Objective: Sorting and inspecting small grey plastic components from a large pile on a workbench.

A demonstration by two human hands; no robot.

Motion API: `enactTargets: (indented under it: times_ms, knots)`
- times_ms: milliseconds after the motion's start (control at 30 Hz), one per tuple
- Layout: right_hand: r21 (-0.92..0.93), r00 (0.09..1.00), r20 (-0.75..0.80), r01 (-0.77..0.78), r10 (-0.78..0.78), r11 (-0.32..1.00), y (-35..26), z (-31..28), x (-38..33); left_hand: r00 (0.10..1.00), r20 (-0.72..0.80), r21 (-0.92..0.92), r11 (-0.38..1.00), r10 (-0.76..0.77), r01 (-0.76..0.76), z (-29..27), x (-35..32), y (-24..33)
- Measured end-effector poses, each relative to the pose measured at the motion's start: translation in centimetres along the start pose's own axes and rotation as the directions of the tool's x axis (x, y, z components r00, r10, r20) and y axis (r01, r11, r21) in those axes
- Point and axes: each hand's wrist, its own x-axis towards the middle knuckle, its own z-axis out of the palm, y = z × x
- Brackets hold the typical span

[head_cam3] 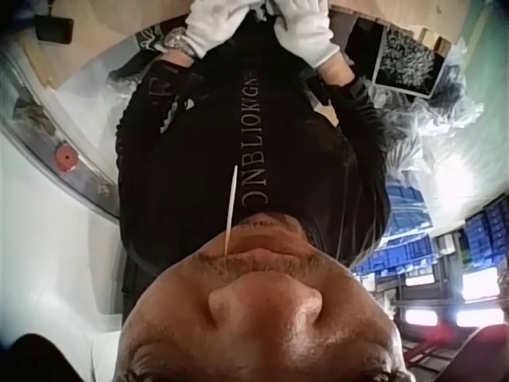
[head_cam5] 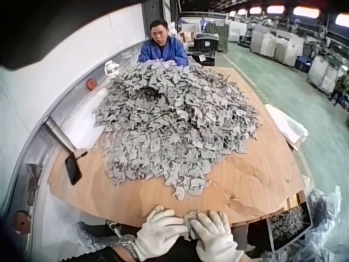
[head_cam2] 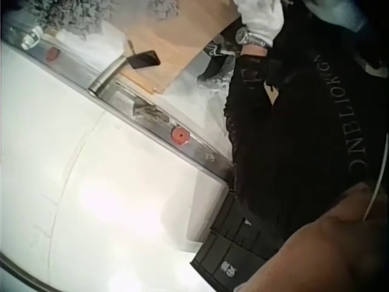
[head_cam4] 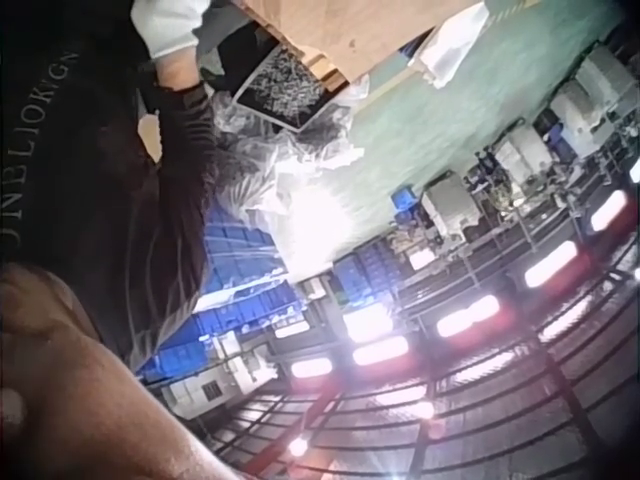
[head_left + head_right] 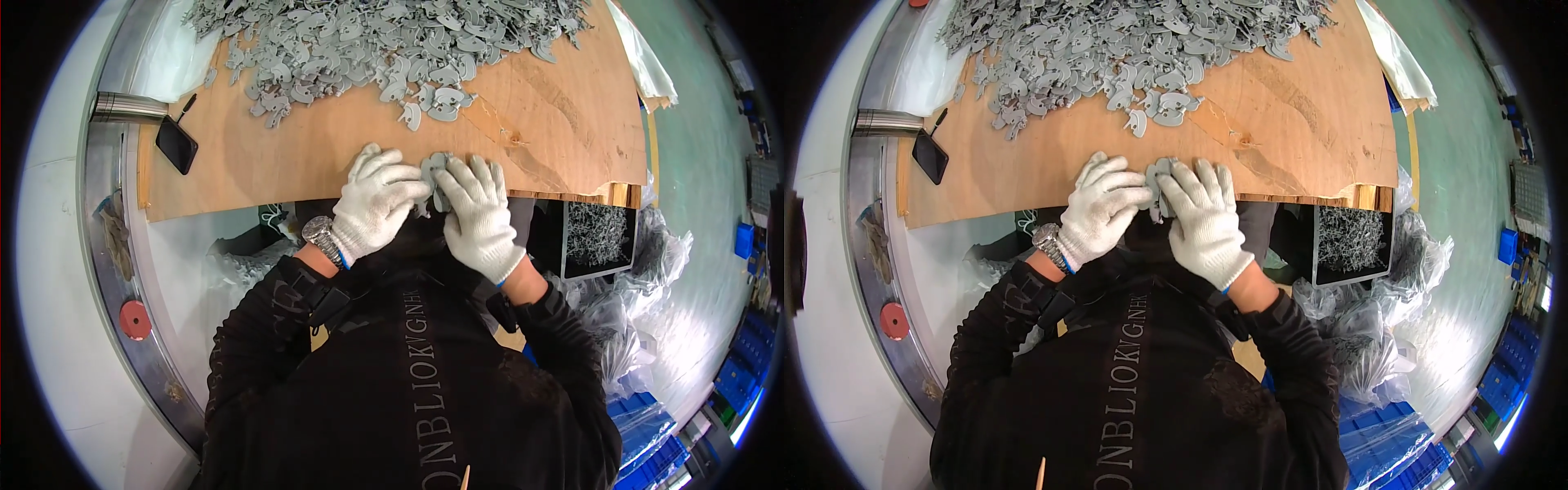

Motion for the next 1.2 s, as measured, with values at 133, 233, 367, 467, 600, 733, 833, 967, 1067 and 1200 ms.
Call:
enactTargets:
  times_ms: [133,233,367,467,600,733,833,967,1067,1200]
  knots:
    - [0.032,1.0,-0.025,0.02,-0.019,0.999,-0.1,-0.3,-2.1,0.997,0.031,0.001,0.997,0.074,-0.074,-0.6,0.4,0.2]
    - [0.063,0.995,-0.054,0.085,-0.082,0.994,1.5,-0.7,-3.0,0.994,0.036,-0.002,0.995,0.103,-0.103,-1.7,0.7,0.2]
    - [0.16,0.987,-0.14,0.101,-0.079,0.982,4.0,-1.8,-0.4,0.973,-0.229,0.069,0.998,0.026,-0.01,-3.1,0.4,-4.3]
    - [0.175,0.973,-0.194,-0.095,0.129,0.98,5.6,-1.5,3.4,0.856,-0.466,0.313,0.863,-0.225,0.397,-5.3,1.6,-10.6]
    - [0.006,0.958,-0.27,-0.103,0.101,0.995,5.9,0.2,9.9,0.838,-0.42,0.487,0.693,-0.347,0.531,-5.2,5.1,-14.0]
    - [-0.298,0.976,-0.171,-0.183,0.136,0.937,4.9,0.6,12.8,0.938,-0.232,0.482,0.807,-0.259,0.342,-2.9,7.4,-12.6]
    - [-0.269,0.984,-0.146,-0.136,0.099,0.954,5.7,1.0,11.7,0.981,-0.168,0.43,0.888,-0.096,0.161,-2.0,7.2,-10.6]
    - [-0.24,0.981,-0.15,-0.154,0.12,0.959,5.6,0.8,9.3,0.996,-0.088,0.307,0.95,-0.028,0.053,-1.4,6.5,-7.6]
    - [-0.162,0.992,-0.125,-0.052,0.032,0.985,5.5,0.6,7.6,0.996,-0.085,0.312,0.948,-0.041,0.066,-0.8,7.4,-6.1]
    - [-0.1,0.994,-0.109,0.014,-0.025,0.995,4.5,0.5,5.1,0.982,-0.174,0.423,0.895,-0.075,0.143,-0.1,8.1,-5.3]
